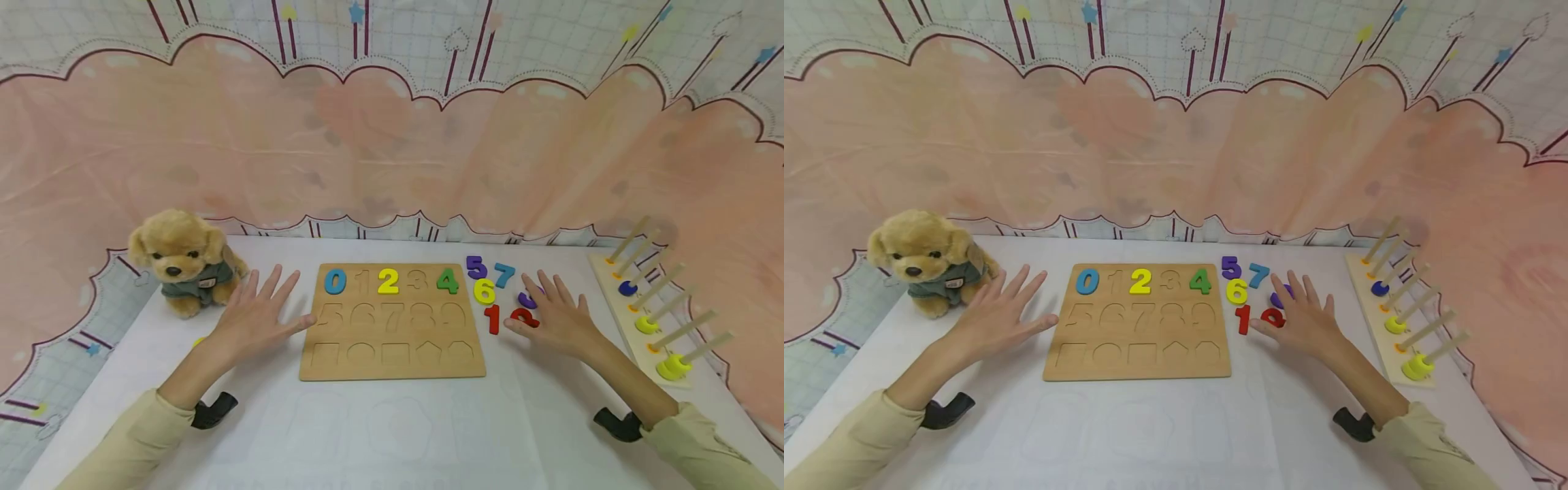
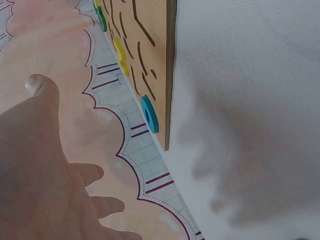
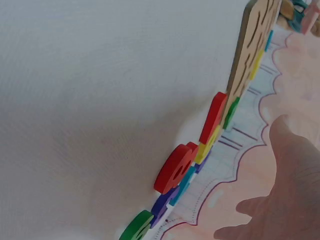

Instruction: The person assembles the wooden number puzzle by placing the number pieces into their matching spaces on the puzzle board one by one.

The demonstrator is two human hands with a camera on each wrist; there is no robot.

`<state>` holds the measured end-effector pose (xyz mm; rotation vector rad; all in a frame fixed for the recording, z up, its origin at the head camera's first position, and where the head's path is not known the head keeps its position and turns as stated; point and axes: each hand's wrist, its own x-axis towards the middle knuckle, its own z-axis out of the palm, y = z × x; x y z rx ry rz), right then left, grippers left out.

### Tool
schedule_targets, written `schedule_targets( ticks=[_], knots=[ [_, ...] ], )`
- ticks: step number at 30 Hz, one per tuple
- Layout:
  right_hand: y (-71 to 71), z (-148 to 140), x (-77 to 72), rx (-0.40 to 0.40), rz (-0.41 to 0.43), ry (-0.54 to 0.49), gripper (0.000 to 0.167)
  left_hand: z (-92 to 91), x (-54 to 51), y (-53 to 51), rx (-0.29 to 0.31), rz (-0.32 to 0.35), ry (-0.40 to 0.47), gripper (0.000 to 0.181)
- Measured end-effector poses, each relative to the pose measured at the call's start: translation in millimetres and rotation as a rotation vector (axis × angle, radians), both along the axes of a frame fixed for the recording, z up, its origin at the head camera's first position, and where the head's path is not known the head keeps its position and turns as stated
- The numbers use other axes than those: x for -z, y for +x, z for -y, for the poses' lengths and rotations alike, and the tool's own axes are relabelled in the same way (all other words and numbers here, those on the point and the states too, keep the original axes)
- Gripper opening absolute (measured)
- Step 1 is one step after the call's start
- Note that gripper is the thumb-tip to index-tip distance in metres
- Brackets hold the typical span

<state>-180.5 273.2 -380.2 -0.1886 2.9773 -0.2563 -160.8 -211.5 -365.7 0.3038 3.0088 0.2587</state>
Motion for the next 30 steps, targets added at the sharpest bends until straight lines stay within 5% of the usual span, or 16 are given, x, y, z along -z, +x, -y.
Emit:
schedule_targets(
  ticks=[11,19,23,30],
  knots=[
    [-1.6,-6,0.8,-0.015,0.011,-0.018,0.103,-6.3,5.2,-0.9,0.025,-0.032,0.129,0.094],
    [-4.8,-18,-1.0,-0.020,-0.026,-0.068,0.097,-12.5,16.5,5.7,0.018,0.055,0.409,0.093],
    [-9.3,-24,0.1,-0.009,-0.041,-0.087,0.094,-14.6,22.7,8.5,-0.008,0.110,0.494,0.091],
    [-22.8,-33,2.6,0.022,0.055,-0.196,0.090,-20.0,30.4,10.9,-0.011,0.155,0.596,0.081]
  ],
)
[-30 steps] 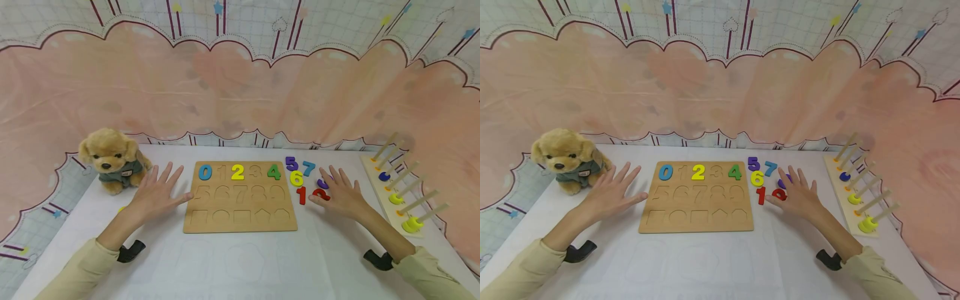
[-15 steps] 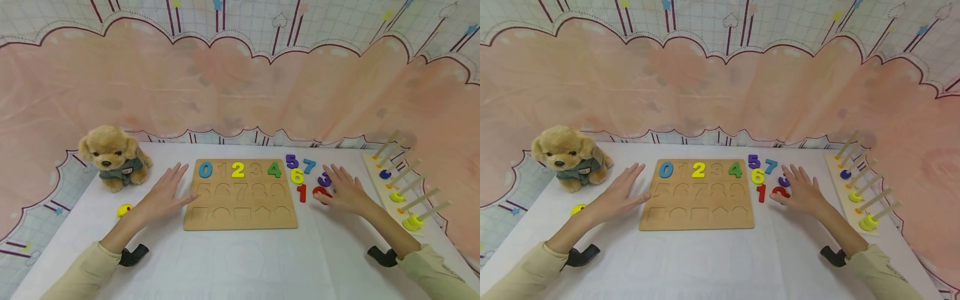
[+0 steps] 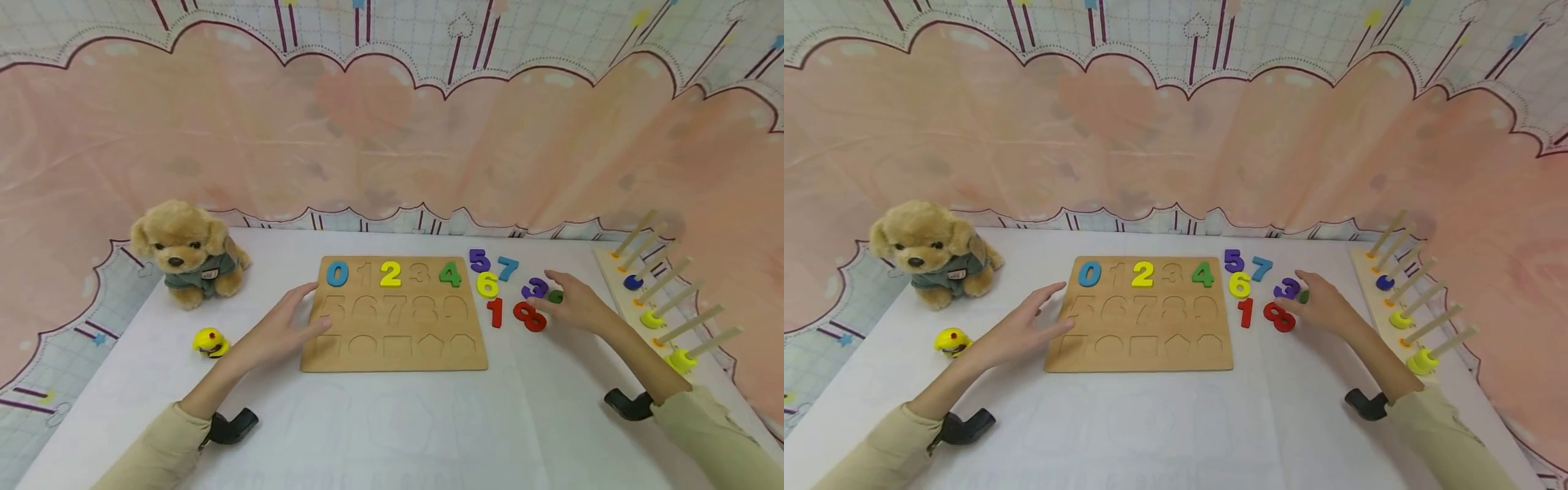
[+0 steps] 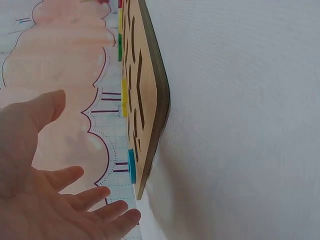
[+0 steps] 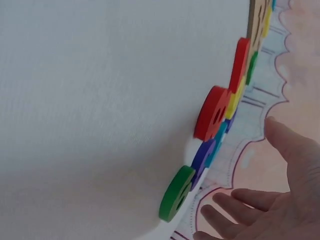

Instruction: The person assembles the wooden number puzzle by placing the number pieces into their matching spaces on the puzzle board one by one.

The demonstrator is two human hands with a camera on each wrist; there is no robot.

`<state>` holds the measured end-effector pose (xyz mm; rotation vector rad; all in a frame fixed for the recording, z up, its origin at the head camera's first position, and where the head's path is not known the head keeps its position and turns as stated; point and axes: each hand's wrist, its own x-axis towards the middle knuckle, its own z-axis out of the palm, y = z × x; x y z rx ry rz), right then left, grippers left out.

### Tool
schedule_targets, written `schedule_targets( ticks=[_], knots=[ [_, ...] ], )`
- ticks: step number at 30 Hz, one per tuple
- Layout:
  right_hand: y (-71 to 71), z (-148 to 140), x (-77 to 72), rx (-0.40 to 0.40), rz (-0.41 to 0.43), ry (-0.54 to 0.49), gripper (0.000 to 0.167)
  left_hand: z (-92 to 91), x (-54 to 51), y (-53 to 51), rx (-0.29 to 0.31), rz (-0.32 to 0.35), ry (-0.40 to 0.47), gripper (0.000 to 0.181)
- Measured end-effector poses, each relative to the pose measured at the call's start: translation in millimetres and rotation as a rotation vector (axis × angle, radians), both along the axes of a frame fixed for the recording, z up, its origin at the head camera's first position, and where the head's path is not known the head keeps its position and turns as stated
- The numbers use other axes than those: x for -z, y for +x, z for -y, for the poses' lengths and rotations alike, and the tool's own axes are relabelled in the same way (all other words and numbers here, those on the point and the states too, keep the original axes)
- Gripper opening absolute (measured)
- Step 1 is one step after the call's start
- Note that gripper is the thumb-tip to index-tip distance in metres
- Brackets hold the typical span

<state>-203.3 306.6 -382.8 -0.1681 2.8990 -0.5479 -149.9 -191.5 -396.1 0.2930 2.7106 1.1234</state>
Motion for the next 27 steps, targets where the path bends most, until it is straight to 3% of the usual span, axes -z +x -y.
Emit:
schedule_targets(
  ticks=[6,14,20,24,27],
  knots=[
    [-12.9,-6,7.8,0.005,0.028,-0.032,0.087,-2.8,4.0,-1.8,-0.030,0.018,0.029,0.076],
    [-22.9,-12,18.4,0.024,0.126,-0.085,0.096,-4.0,9.2,-2.8,-0.055,0.043,0.060,0.076],
    [-29.3,-16,18.9,0.006,0.160,-0.053,0.097,-3.1,12.3,-5.0,-0.054,0.058,0.076,0.077],
    [-34.3,-18,21.1,0.030,0.168,-0.014,0.096,-2.1,12.8,-5.4,-0.048,0.079,0.055,0.080],
    [-38.2,-18,22.8,0.060,0.178,-0.008,0.097,-0.3,14.4,-5.2,-0.029,0.060,0.023,0.081]
  ],
)
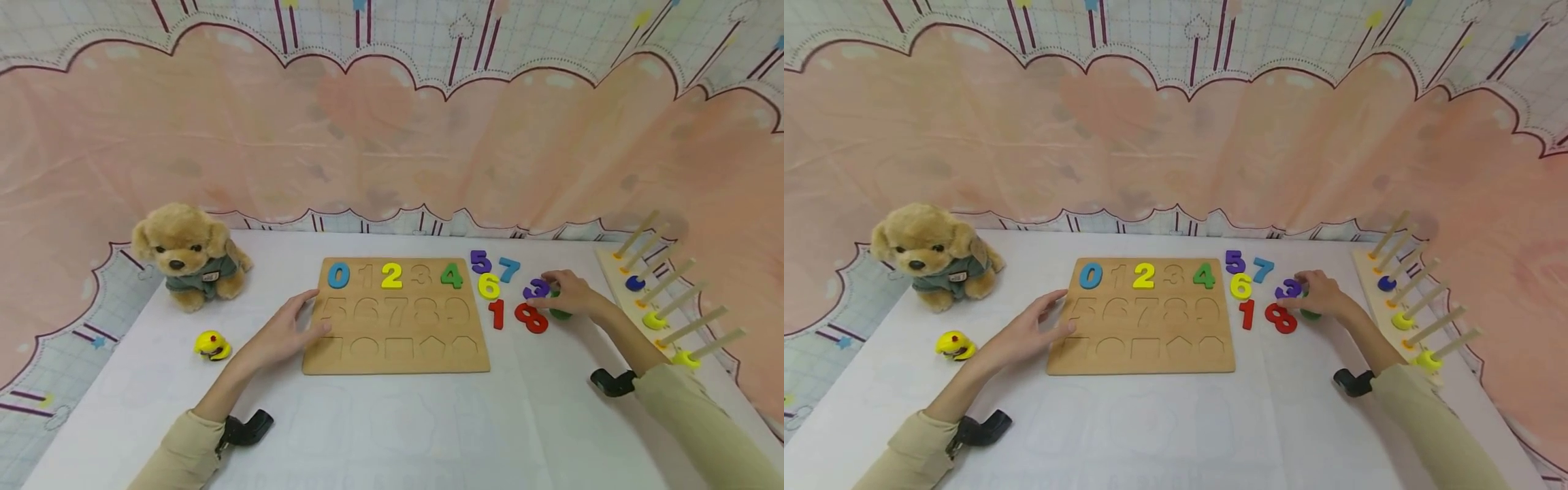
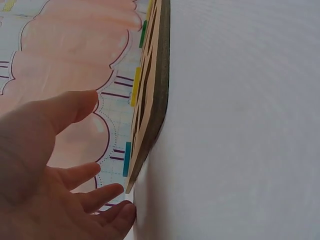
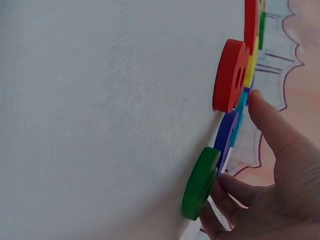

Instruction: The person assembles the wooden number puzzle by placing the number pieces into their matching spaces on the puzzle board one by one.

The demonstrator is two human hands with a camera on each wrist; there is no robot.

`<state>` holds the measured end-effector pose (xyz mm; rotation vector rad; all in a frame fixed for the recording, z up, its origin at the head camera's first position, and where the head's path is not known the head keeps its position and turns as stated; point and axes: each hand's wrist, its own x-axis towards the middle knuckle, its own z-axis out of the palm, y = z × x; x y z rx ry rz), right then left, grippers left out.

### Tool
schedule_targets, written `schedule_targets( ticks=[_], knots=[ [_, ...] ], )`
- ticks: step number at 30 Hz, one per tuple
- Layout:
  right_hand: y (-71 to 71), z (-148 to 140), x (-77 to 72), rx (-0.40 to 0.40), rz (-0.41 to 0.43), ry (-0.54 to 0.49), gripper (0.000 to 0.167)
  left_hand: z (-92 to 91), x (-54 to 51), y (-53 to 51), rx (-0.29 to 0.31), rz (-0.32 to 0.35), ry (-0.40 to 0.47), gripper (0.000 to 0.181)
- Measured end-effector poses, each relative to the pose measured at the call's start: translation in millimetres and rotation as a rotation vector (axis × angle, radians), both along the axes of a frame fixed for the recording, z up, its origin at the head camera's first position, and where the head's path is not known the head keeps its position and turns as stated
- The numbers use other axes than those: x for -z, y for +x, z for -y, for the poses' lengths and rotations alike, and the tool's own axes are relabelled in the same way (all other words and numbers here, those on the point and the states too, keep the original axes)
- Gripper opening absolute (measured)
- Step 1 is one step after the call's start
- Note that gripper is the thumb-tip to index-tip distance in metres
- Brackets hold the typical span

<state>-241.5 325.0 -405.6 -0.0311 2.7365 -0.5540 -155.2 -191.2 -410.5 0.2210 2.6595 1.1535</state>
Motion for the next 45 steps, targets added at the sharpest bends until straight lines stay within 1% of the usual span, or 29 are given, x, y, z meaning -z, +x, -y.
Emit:
schedule_targets(
  ticks=[6,9,14,16,19,27,35,37,45],
  knots=[
    [-1.7,0,-0.4,0.024,0.012,-0.009,0.096,4.1,8.4,0.0,0.053,-0.076,-0.071,0.086],
    [-0.9,0,-2.4,0.018,0.005,-0.017,0.094,4.3,11.8,-0.9,0.068,-0.086,-0.095,0.091],
    [1.6,0,-3.1,0.011,0.021,-0.037,0.094,4.8,16.7,-1.1,0.123,-0.099,-0.158,0.101],
    [1.1,0,-2.1,0.016,0.028,-0.044,0.093,4.7,16.5,-0.7,0.144,-0.103,-0.172,0.105],
    [-0.1,-2,-1.3,0.023,0.041,-0.060,0.093,4.1,14.9,0.2,0.159,-0.103,-0.185,0.110],
    [-3.4,-2,-0.6,0.028,0.048,-0.073,0.091,2.4,14.5,2.0,0.171,-0.092,-0.207,0.116],
    [-6.2,2,-3.9,0.020,0.043,-0.056,0.088,3.2,15.4,2.4,0.160,-0.074,-0.198,0.117],
    [-6.8,1,-3.5,0.018,0.041,-0.056,0.088,3.2,15.3,2.3,0.162,-0.079,-0.195,0.117],
    [-3.6,0,-4.5,0.023,0.038,-0.086,0.083,2.9,15.6,2.1,0.160,-0.066,-0.190,0.117]
  ],
)
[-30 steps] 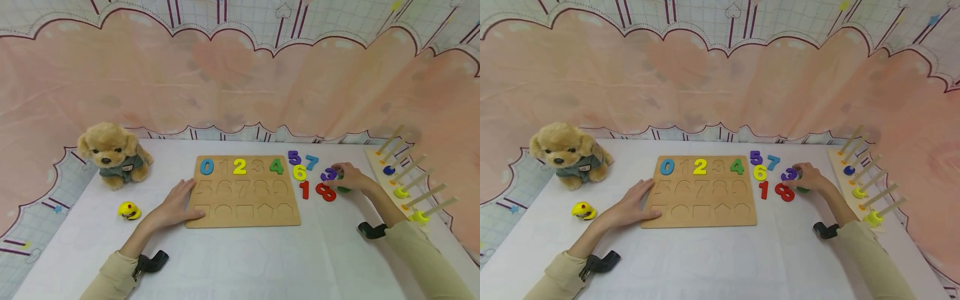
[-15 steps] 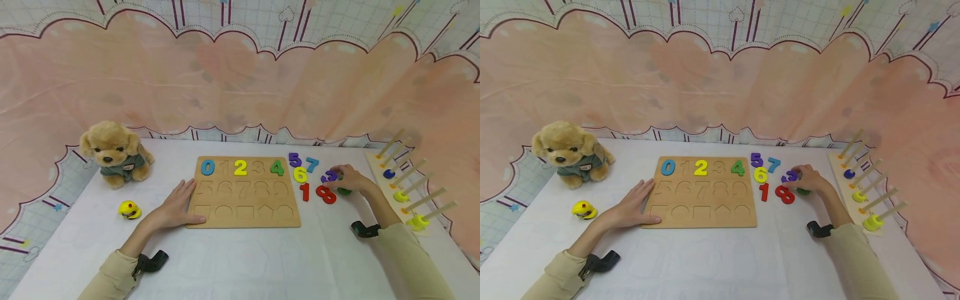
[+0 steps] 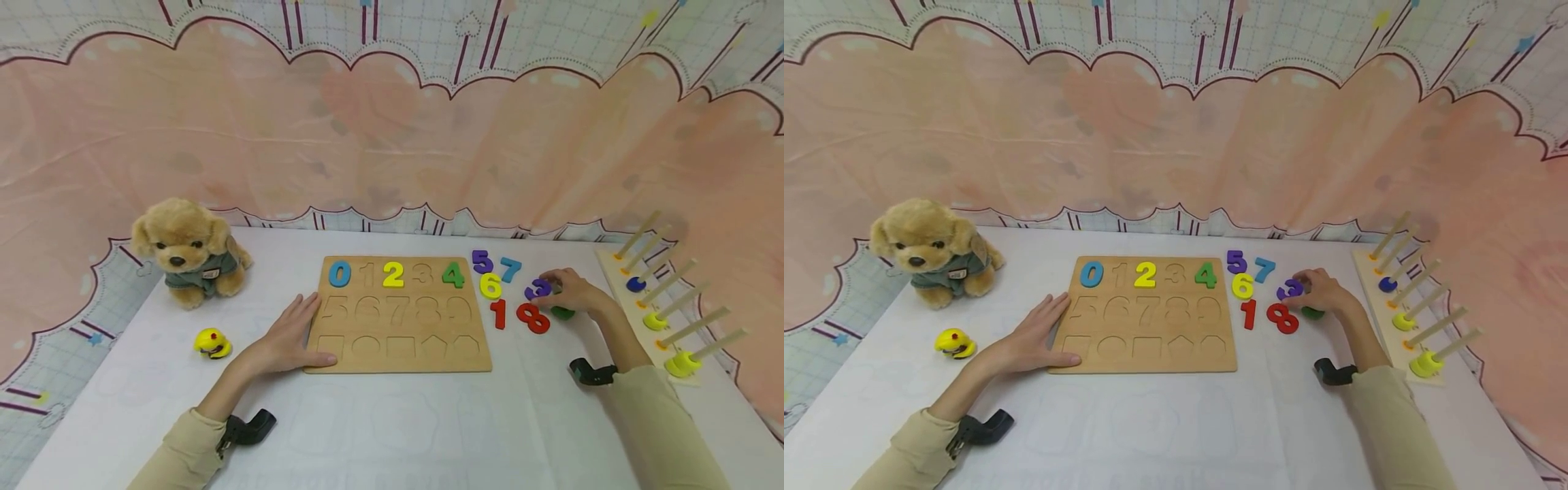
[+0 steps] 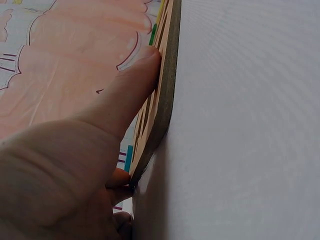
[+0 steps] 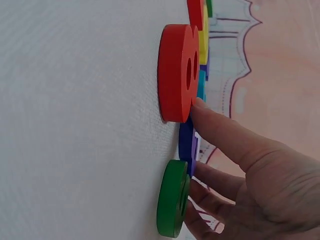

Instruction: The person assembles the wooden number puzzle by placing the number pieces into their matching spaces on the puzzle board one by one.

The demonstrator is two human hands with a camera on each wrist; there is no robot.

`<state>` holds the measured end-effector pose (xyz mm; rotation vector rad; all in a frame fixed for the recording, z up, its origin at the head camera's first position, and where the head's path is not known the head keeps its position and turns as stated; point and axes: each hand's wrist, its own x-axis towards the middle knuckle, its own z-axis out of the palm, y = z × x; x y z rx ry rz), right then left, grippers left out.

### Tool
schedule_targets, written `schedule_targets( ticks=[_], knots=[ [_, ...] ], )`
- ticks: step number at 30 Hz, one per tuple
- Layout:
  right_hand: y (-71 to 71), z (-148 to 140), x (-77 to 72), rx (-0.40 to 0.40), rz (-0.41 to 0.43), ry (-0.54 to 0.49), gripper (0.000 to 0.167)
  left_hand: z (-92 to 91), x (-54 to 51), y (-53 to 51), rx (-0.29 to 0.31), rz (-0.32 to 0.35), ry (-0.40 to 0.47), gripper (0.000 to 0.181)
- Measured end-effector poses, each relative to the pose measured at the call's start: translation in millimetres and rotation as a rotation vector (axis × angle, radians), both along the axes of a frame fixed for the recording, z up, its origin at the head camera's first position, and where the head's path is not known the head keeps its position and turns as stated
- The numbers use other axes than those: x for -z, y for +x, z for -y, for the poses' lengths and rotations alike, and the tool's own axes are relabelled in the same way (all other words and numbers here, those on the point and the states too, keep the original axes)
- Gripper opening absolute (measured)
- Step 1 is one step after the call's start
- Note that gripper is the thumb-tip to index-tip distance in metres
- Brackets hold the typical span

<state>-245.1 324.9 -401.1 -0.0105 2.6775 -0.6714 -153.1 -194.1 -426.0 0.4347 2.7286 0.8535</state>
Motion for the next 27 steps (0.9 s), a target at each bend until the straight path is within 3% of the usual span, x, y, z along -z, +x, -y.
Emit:
schedule_targets(
  ticks=[11,27],
  knots=[
    [-0.5,5.6,0.3,0.007,-0.045,0.055,0.083,0.8,-0.1,0.6,0.001,-0.008,-0.009,0.117],
    [0.6,6.4,-2.9,0.093,0.008,-0.012,0.089,1.4,-1.8,2.3,0.011,-0.027,-0.011,0.115]
  ],
)
